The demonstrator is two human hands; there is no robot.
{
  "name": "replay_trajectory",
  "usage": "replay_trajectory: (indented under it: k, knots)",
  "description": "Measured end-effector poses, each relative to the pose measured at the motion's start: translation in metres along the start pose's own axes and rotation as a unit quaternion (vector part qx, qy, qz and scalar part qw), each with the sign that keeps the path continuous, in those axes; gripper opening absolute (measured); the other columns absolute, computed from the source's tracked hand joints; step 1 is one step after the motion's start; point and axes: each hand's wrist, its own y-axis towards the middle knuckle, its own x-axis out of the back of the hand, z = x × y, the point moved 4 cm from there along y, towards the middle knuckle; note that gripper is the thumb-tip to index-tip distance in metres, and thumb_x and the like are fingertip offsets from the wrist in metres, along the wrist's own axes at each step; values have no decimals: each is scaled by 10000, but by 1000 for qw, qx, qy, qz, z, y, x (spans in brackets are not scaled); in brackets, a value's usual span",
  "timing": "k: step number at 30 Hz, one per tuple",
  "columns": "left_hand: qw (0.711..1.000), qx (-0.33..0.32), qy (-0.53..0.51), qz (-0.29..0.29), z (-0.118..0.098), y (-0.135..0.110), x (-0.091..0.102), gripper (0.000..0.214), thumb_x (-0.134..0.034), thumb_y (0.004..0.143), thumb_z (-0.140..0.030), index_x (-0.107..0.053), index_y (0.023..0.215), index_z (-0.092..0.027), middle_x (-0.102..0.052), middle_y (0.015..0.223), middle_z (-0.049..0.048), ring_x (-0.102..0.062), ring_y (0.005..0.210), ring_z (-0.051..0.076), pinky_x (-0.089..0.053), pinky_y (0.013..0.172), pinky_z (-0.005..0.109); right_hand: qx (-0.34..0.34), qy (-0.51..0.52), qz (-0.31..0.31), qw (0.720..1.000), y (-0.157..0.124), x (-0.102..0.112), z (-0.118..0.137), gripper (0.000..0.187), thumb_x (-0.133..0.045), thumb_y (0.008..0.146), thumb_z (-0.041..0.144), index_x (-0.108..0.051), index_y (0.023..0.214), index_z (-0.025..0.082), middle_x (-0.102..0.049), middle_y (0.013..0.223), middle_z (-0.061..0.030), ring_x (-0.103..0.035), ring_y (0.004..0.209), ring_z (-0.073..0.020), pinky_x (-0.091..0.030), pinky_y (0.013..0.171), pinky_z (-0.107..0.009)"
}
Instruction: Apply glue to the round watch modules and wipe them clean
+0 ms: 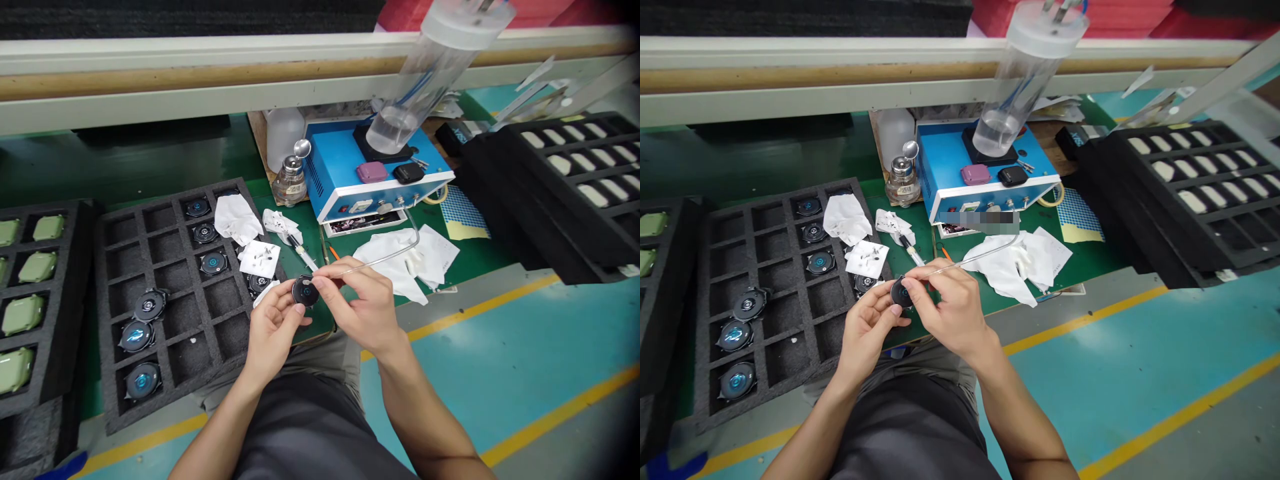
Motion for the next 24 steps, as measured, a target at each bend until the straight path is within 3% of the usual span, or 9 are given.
replay_trajectory:
  k: [24]
  knots:
    - [1000,-3,4,7,1,1,1,415,-783,826,-332,-667,1183,-155,-760,1086,102,-713,915,193,-636,689,264,5,1,-1,1000,1,0,1,100,-638,917,142,-692,874,215,-770,807,-19,-699,754,-160,-573,713,-309]
